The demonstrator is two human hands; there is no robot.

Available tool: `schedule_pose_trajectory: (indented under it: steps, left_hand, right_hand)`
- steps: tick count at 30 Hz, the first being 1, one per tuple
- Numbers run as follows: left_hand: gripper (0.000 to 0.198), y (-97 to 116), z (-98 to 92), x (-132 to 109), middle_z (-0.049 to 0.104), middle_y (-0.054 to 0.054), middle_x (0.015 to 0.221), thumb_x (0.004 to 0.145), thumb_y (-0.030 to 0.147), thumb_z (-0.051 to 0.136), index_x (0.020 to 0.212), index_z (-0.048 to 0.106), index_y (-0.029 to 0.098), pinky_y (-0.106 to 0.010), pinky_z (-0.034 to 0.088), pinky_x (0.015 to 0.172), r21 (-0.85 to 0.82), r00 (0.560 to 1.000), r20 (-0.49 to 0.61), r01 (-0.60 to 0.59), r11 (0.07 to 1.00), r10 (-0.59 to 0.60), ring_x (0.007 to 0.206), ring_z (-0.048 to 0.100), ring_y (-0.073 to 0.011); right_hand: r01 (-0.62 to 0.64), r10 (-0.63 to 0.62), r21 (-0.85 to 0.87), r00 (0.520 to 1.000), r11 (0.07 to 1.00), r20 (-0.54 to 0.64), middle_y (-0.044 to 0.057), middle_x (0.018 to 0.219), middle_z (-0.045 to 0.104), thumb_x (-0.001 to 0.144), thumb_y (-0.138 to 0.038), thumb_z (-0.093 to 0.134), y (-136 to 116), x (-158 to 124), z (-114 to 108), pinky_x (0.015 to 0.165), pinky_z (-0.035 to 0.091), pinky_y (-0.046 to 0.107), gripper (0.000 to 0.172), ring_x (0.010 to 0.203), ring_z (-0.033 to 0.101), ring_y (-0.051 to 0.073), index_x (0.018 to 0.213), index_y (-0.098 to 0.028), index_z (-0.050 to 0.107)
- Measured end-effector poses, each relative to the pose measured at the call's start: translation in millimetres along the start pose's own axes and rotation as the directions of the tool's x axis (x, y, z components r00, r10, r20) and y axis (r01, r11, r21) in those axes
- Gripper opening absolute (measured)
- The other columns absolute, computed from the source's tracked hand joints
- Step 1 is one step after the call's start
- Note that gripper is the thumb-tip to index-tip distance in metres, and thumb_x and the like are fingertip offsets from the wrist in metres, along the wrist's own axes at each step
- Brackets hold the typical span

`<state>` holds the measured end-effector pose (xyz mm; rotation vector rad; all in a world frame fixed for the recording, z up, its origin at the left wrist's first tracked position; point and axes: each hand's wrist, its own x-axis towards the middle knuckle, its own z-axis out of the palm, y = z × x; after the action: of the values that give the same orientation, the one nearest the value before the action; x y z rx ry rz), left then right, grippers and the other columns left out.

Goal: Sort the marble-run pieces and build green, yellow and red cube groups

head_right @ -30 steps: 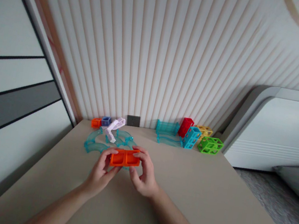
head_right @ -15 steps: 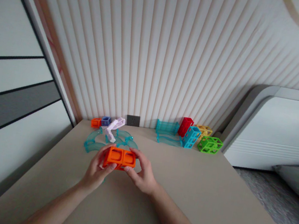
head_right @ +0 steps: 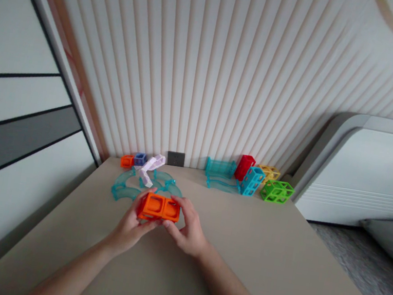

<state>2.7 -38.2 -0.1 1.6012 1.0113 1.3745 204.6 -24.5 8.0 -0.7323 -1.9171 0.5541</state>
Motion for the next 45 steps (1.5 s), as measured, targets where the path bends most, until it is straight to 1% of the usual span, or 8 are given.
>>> schedule_pose_trajectory:
  steps: [5, 17, 22, 26, 29, 37, 42, 45]
  left_hand:
    - [0.065, -5, 1.2, -3, 0.056, -0.013, 0.142, 0.082, 0.046, 0.076, 0.138, 0.049, 0.026, -0.046, 0.043, 0.113, 0.074, 0.999, 0.042, 0.002, 0.997, -0.005, 0.135, 0.054, -0.03]
    - [0.065, -14, -9.1, 0, 0.059, -0.014, 0.14, 0.082, 0.04, 0.077, 0.14, 0.051, 0.027, -0.047, 0.047, 0.109, 0.135, 0.993, 0.065, -0.105, 0.985, 0.097, 0.13, 0.058, -0.03]
    - [0.075, -16, -7.3, 0, 0.057, -0.013, 0.142, 0.077, 0.042, 0.082, 0.143, 0.048, 0.028, -0.047, 0.046, 0.11, 0.1, 0.999, 0.042, -0.037, 0.994, 0.033, 0.131, 0.057, -0.0308]
    - [0.082, -7, -1.1, 0, 0.061, -0.011, 0.136, 0.079, 0.042, 0.08, 0.148, 0.039, 0.029, -0.043, 0.053, 0.102, -0.088, 0.997, 0.053, 0.058, 0.994, -0.054, 0.121, 0.064, -0.0279]
    - [0.077, 1, -2.2, 2, 0.065, -0.011, 0.131, 0.074, 0.043, 0.084, 0.141, 0.049, 0.026, -0.044, 0.054, 0.1, -0.115, 0.993, 0.051, 0.11, 0.987, -0.105, 0.115, 0.067, -0.029]
    - [0.055, 8, -10.4, 6, 0.071, -0.011, 0.122, 0.071, 0.037, 0.086, 0.12, 0.065, 0.022, -0.046, 0.056, 0.098, -0.031, 0.999, 0.051, 0.022, 0.999, -0.02, 0.111, 0.069, -0.03]
    - [0.068, 5, -8.8, 7, 0.067, -0.013, 0.132, 0.072, 0.035, 0.086, 0.133, 0.059, 0.024, -0.048, 0.053, 0.102, -0.049, 0.994, 0.089, 0.074, 0.996, -0.069, 0.116, 0.068, -0.0304]
    - [0.072, 7, -17.6, 18, 0.065, -0.014, 0.136, 0.073, 0.034, 0.085, 0.138, 0.056, 0.025, -0.047, 0.051, 0.105, -0.083, 0.985, 0.158, 0.088, 0.993, -0.074, 0.121, 0.065, -0.0307]
  right_hand:
    - [0.064, -0.064, 0.008, 0.998, 0.998, 0.028, 0.014, 0.119, 0.064, 0.095, -0.038, 0.062, -6, 4, -3, 0.091, 0.054, 0.042, 0.048, 0.106, 0.064, 0.027, 0.139, -0.024, 0.052]
    - [0.058, -0.059, 0.011, 0.994, 0.998, 0.092, 0.015, 0.116, 0.061, 0.098, -0.044, 0.055, -8, 5, -4, 0.089, 0.055, 0.042, 0.045, 0.103, 0.063, 0.028, 0.137, -0.022, 0.049]
    - [0.064, -0.064, 0.003, 0.996, 0.998, 0.063, 0.015, 0.117, 0.059, 0.1, -0.05, 0.049, -10, 4, -1, 0.089, 0.054, 0.042, 0.046, 0.103, 0.061, 0.028, 0.137, -0.022, 0.048]
    - [0.069, -0.069, -0.014, 0.998, 0.998, -0.008, 0.015, 0.116, 0.059, 0.101, -0.051, 0.047, -10, 3, 1, 0.089, 0.053, 0.043, 0.045, 0.104, 0.06, 0.029, 0.135, -0.022, 0.048]
    - [0.08, -0.08, -0.031, 0.997, 0.996, 0.005, 0.015, 0.116, 0.059, 0.1, -0.049, 0.049, -10, 2, 0, 0.089, 0.054, 0.043, 0.044, 0.103, 0.061, 0.029, 0.135, -0.022, 0.047]
    - [0.109, -0.107, -0.047, 0.993, 0.993, 0.046, 0.016, 0.121, 0.057, 0.099, -0.041, 0.054, -7, -2, -1, 0.092, 0.055, 0.044, 0.048, 0.109, 0.06, 0.029, 0.143, -0.024, 0.041]
    - [0.164, -0.153, -0.117, 0.984, 0.979, 0.095, 0.017, 0.126, 0.057, 0.096, -0.039, 0.06, 0, -1, -5, 0.093, 0.055, 0.045, 0.06, 0.113, 0.06, 0.03, 0.15, -0.024, 0.037]
    - [0.168, -0.168, -0.2, 0.986, 0.965, 0.018, 0.016, 0.12, 0.061, 0.095, -0.038, 0.062, 4, -1, -4, 0.089, 0.056, 0.045, 0.056, 0.107, 0.062, 0.03, 0.146, -0.026, 0.042]
